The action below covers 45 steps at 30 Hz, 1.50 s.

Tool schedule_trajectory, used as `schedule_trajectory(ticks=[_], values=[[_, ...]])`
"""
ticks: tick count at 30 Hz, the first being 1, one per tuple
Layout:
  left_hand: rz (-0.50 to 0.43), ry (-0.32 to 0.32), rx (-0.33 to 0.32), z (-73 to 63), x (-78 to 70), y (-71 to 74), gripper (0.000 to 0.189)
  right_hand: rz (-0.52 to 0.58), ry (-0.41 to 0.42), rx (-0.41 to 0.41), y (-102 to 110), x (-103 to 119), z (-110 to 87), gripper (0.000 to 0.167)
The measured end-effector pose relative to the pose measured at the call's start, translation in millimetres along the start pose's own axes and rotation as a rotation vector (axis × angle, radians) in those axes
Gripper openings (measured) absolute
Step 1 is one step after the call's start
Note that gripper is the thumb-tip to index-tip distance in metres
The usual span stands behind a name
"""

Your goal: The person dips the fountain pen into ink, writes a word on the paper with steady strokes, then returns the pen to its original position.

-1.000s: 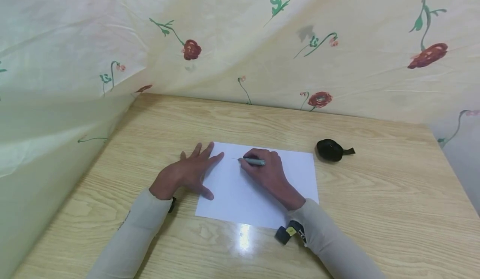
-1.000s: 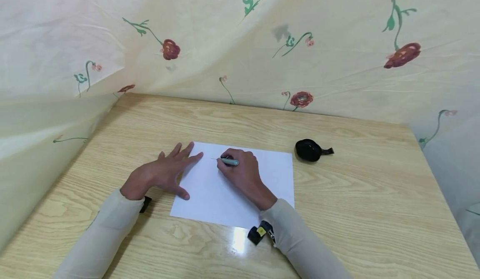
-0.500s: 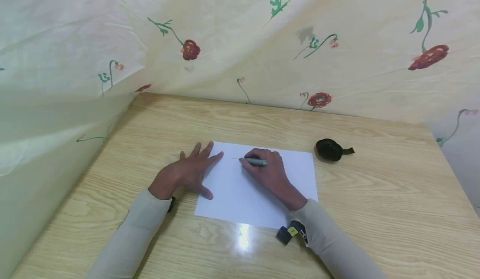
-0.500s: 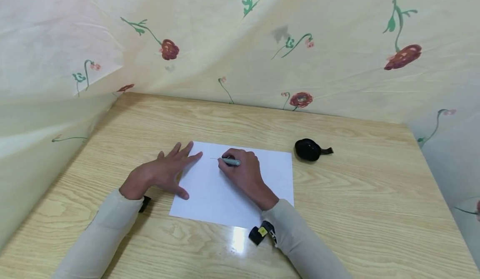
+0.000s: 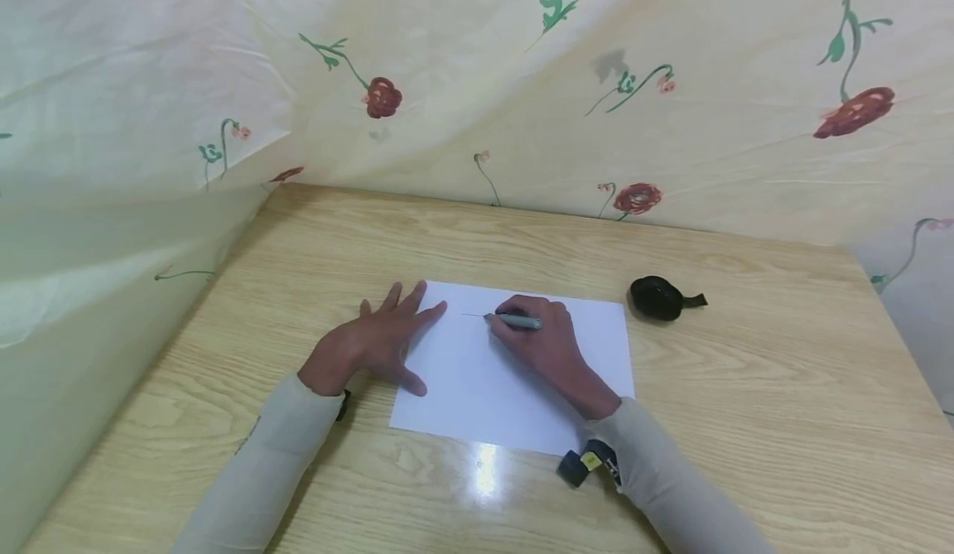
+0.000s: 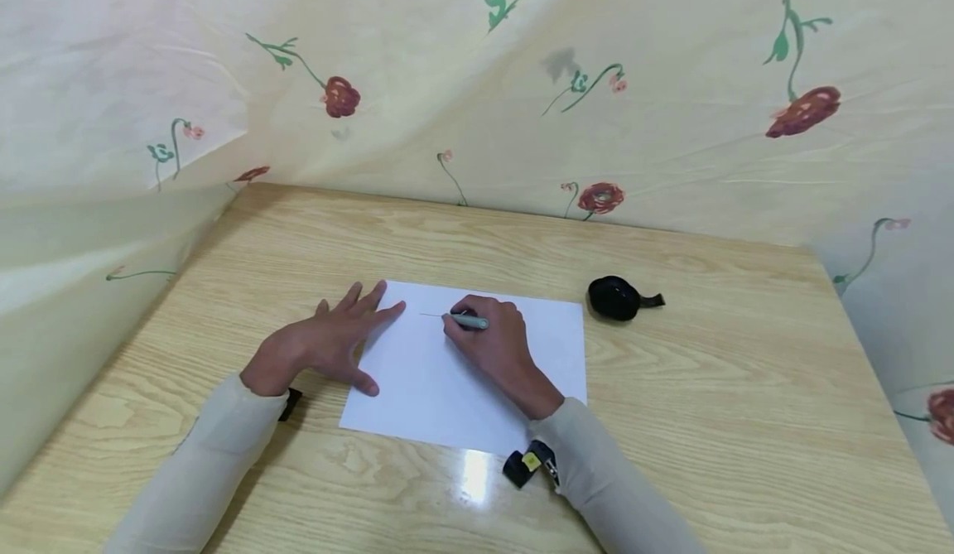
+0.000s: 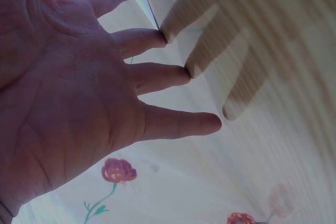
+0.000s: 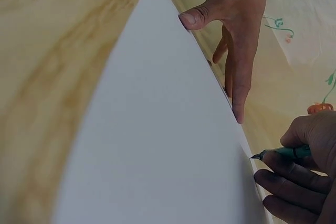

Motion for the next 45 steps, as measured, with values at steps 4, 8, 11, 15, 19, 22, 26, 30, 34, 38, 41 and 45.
schedule_trajectory(ticks=[4,8,11,15,19,22,26,30,34,38,41,45], values=[[0.004,0.000,-0.004,0.4,0.2,-0.5,0.124,-0.002,0.002,0.000,0.2,-0.6,-1.1,0.006],[0.011,0.005,-0.010,0.4,0.9,-1.2,0.124,-0.008,0.010,-0.005,1.2,-1.0,-2.2,0.007],[0.014,0.005,-0.015,0.5,1.1,-1.6,0.124,-0.004,0.004,-0.010,2.3,-2.8,-3.7,0.007],[0.010,0.001,-0.015,1.0,0.8,-2.6,0.125,0.009,-0.007,-0.016,3.2,-5.3,-6.2,0.006],[0.004,-0.001,-0.012,1.5,0.5,-3.7,0.125,0.000,-0.004,-0.019,3.1,-7.0,-7.4,0.006],[0.013,0.000,-0.017,1.7,0.6,-4.2,0.125,-0.012,-0.005,-0.021,2.3,-8.7,-7.8,0.006],[0.027,0.000,-0.025,1.8,1.5,-4.7,0.125,-0.011,-0.011,-0.027,2.5,-9.8,-8.6,0.006],[0.028,-0.003,-0.026,2.6,2.0,-5.8,0.125,-0.008,-0.024,-0.022,3.1,-11.6,-10.0,0.007],[0.034,-0.001,-0.026,4.1,2.8,-6.4,0.124,-0.014,-0.041,-0.017,3.2,-14.7,-10.6,0.008],[0.045,0.010,-0.026,5.2,3.3,-6.6,0.124,-0.021,-0.032,-0.019,3.9,-14.8,-10.8,0.009],[0.045,0.013,-0.028,5.8,3.9,-6.6,0.124,-0.026,-0.022,-0.025,4.3,-13.6,-10.7,0.008],[0.034,0.008,-0.024,4.3,6.5,-6.8,0.125,-0.023,-0.021,-0.028,2.5,-13.0,-10.7,0.008]])
Point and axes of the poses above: each hand's wrist, its own z-axis towards the middle knuckle, its own y-axis out of the back of the hand, x = y × z, the point moved 6 cm from there along z, towards the middle knuckle, and after that the axes turned 12 degrees about x, right-handed, at the moved point
